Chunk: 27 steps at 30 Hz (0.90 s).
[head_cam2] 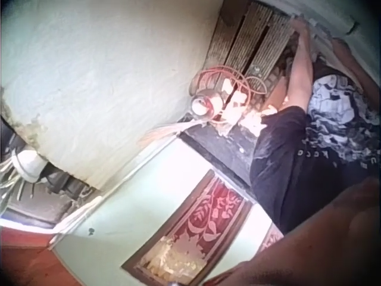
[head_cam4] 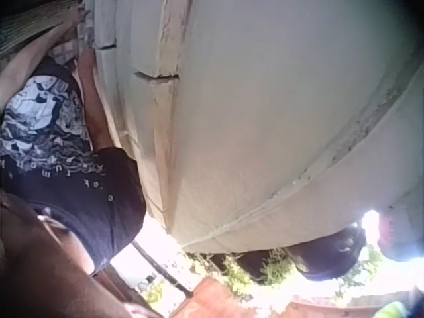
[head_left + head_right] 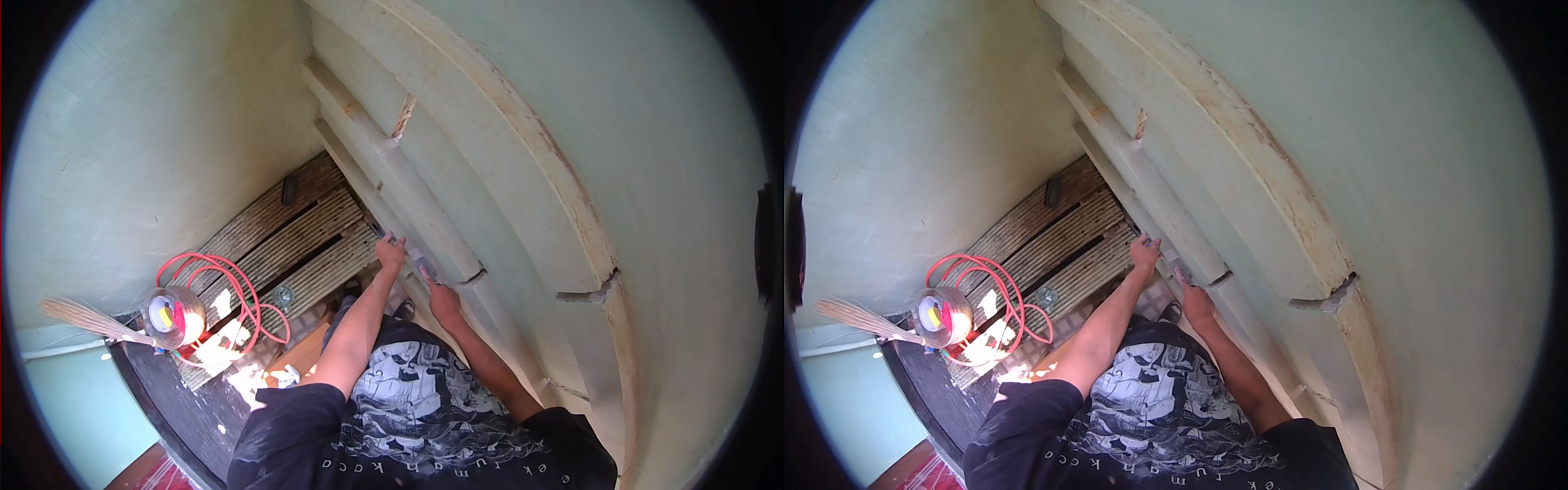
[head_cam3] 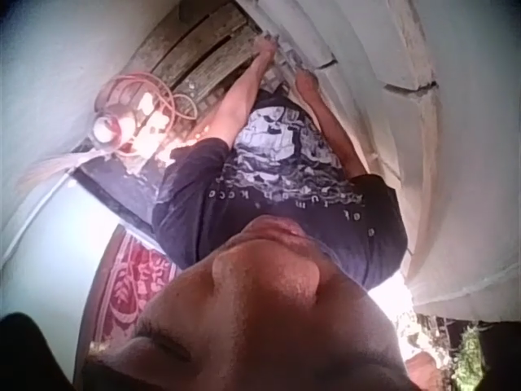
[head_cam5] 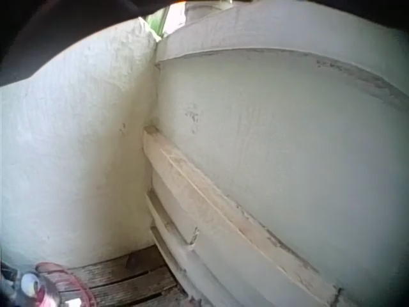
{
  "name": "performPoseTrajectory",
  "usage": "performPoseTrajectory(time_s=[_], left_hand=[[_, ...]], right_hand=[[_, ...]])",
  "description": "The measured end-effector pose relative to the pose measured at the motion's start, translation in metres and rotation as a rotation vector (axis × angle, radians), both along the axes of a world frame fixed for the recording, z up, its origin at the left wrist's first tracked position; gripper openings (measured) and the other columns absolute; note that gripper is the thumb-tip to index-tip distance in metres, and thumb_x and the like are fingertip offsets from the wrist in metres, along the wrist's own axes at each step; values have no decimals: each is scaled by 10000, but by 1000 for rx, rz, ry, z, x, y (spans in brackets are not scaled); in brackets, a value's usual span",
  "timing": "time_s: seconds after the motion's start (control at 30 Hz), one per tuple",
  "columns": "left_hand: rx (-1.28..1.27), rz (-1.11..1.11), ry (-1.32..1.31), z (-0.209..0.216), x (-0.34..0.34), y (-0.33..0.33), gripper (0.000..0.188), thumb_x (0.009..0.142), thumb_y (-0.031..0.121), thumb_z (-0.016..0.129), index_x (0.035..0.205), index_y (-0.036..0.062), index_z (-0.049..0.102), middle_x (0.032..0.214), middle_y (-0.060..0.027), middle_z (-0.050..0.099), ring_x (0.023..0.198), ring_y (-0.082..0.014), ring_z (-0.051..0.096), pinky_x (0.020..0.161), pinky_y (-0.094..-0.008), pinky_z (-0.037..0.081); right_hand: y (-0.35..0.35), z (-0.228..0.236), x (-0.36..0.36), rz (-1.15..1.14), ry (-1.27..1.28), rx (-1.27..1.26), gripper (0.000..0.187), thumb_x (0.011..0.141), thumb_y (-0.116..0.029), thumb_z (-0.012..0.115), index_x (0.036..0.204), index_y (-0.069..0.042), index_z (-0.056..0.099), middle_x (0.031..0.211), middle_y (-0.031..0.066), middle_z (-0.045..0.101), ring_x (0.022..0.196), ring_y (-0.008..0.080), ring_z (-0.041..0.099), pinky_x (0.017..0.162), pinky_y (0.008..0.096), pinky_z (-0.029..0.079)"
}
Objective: Painting a slatted wall using a small roller and a brush.
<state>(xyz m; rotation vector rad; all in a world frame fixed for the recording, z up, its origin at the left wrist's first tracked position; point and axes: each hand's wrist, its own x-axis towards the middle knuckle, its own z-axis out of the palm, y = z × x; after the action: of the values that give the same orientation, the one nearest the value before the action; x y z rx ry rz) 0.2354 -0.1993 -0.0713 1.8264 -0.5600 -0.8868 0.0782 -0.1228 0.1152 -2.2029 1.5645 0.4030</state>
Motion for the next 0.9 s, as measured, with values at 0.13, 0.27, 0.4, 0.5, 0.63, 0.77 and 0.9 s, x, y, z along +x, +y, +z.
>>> performPoseTrajectory(time_s=[0.13, 0.27, 0.4, 0.5, 0.63, 0.77, 0.9], left_hand=[[-68, -24, -18, 4, 9, 2, 335, 802, 51, 684, 1108, -57, 601, 886, -143, 649, 653, -181, 633, 483, -315, 549], [0, -63, -36, 30, 0, 4, 247, 801, 55, 682, 1005, -71, 623, 817, -138, 651, 614, -174, 627, 470, -313, 543], [-40, -22, -70, 28, 12, 5, 222, 791, 67, 690, 945, -75, 619, 753, -131, 643, 577, -168, 618, 465, -313, 531], [-2, -48, -84, 43, 3, 4, 227, 783, 77, 697, 934, -75, 621, 711, -127, 639, 552, -169, 615, 470, -318, 517], [-3, -69, -139, 53, 5, 2, 253, 776, 91, 702, 957, -69, 630, 666, -128, 635, 529, -176, 620, 481, -322, 499], [-42, -42, -140, 39, 5, 3, 263, 776, 94, 704, 974, -65, 633, 654, -129, 627, 528, -175, 619, 477, -318, 491], [-54, 24, -174, 43, -2, 4, 283, 784, 96, 703, 1000, -71, 631, 684, -131, 638, 532, -168, 619, 480, -313, 498]], right_hand=[[6, 10, 2, 12, 26, 50, 760, 836, -8, 449, 1460, -365, 201, 859, 206, 655, 804, 375, 651, 735, 487, 512], [-3, 9, 5, -39, 100, 104, 739, 871, -48, 482, 1460, -383, 187, 926, 212, 655, 865, 353, 659, 748, 463, 530], [-2, 23, 15, -31, 93, 162, 739, 874, -43, 471, 1462, -384, 178, 931, 210, 657, 878, 355, 658, 765, 456, 530], [1, 10, 5, -15, 110, 127, 733, 877, -45, 467, 1462, -380, 180, 927, 211, 657, 872, 353, 660, 760, 456, 531], [-2, 8, 10, -52, 104, 93, 730, 876, -51, 476, 1465, -365, 183, 927, 207, 659, 862, 349, 662, 760, 453, 532], [0, 18, 11, -8, 135, 138, 718, 875, -53, 477, 1464, -354, 199, 920, 210, 658, 856, 355, 662, 751, 462, 529], [1, 12, 6, -23, 86, 100, 722, 867, -57, 490, 1463, -350, 207, 906, 214, 657, 841, 360, 663, 733, 469, 527]])
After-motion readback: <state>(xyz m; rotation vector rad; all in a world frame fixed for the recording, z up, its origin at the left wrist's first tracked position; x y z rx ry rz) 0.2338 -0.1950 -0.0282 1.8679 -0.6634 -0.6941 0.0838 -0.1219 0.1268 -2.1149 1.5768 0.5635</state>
